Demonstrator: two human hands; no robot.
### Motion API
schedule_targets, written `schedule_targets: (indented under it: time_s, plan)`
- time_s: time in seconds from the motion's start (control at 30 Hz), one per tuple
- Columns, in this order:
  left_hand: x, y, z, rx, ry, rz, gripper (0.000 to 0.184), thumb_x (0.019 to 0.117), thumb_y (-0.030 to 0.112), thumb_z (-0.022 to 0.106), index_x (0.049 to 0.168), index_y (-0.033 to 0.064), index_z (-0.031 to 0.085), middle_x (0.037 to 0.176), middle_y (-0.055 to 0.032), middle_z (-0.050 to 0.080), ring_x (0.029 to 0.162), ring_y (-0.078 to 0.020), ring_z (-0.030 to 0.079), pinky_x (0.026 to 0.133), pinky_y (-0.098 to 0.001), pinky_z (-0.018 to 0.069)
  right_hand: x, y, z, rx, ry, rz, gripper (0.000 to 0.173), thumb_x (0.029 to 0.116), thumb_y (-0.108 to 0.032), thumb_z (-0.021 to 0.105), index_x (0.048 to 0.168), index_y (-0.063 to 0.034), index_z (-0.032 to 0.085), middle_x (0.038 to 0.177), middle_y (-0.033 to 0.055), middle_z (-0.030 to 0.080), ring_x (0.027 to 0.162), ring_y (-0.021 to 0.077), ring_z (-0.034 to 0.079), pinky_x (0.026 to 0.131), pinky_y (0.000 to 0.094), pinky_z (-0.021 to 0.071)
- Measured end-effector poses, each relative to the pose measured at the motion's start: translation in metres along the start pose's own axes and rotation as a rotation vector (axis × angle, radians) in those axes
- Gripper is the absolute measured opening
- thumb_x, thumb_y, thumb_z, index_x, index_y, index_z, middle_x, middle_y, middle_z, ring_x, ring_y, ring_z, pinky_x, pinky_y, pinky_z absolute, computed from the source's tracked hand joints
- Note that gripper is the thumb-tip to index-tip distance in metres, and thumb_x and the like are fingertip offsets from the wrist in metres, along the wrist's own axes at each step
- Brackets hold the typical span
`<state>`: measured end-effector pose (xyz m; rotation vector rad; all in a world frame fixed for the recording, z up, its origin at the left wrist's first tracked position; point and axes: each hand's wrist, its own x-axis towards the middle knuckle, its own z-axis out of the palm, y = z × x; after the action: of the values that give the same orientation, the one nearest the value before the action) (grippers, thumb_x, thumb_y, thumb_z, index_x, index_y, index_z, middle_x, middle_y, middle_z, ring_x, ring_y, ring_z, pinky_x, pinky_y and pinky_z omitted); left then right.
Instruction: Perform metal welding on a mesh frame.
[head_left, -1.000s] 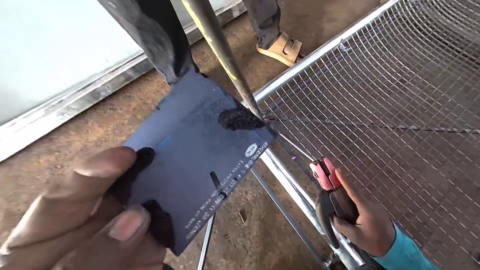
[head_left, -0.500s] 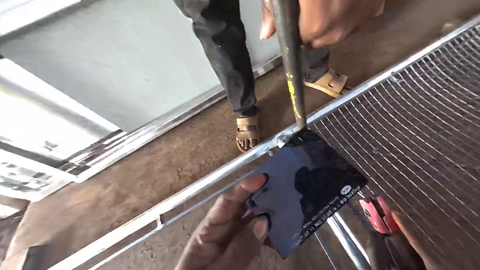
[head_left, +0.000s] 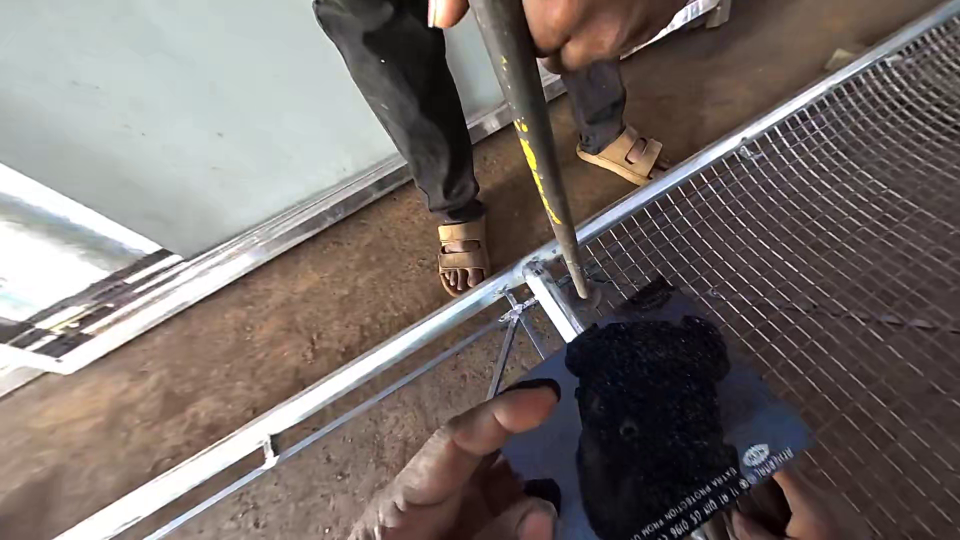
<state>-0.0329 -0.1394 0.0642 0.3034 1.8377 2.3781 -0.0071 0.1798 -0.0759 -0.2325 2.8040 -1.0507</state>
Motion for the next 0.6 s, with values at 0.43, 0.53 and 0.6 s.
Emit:
schedule_targets:
  time_s: [0.43,0.53,0.6]
  plan:
    - [-0.013,-0.009,-0.006,0.067,0.057,-0.055,0.032,0.0956,0.012,0.069,0.127,0.0176,0.066,0.128,-0.0011,0.067,0.111,-0.0150,0.067,0.094,-0.0334,0.0574,0.051,-0.112,-0.065,0.039,-0.394,0.600,0.063,0.0935,-0.010,0.062,0.150,0.0066,0.042,0.131,0.0245,0.064,0.121,0.0300,0.062,0.107,0.0426,0.0444]
    - [-0.037,-0.035,-0.057,0.123,0.014,0.000,0.039,0.0948,0.011,0.066,0.133,0.0071,0.060,0.138,-0.0152,0.060,0.123,-0.0301,0.060,0.102,-0.0471,0.0528,0.004,-0.023,-0.008,0.063,-0.051,0.153,0.072,0.0816,-0.023,0.076,0.142,0.0083,0.052,0.118,0.0258,0.069,0.105,0.0334,0.070,0.095,0.0499,0.0544]
    - [-0.032,-0.035,-0.053,0.095,-0.013,0.018,0.046,0.0910,0.008,0.068,0.135,0.0048,0.057,0.138,-0.0191,0.058,0.121,-0.0351,0.061,0.099,-0.0517,0.0545,-0.006,0.003,0.010,0.059,0.044,0.055,0.075,0.0822,-0.030,0.076,0.145,0.0033,0.051,0.116,0.0240,0.070,0.099,0.0326,0.071,0.088,0.0526,0.0565]
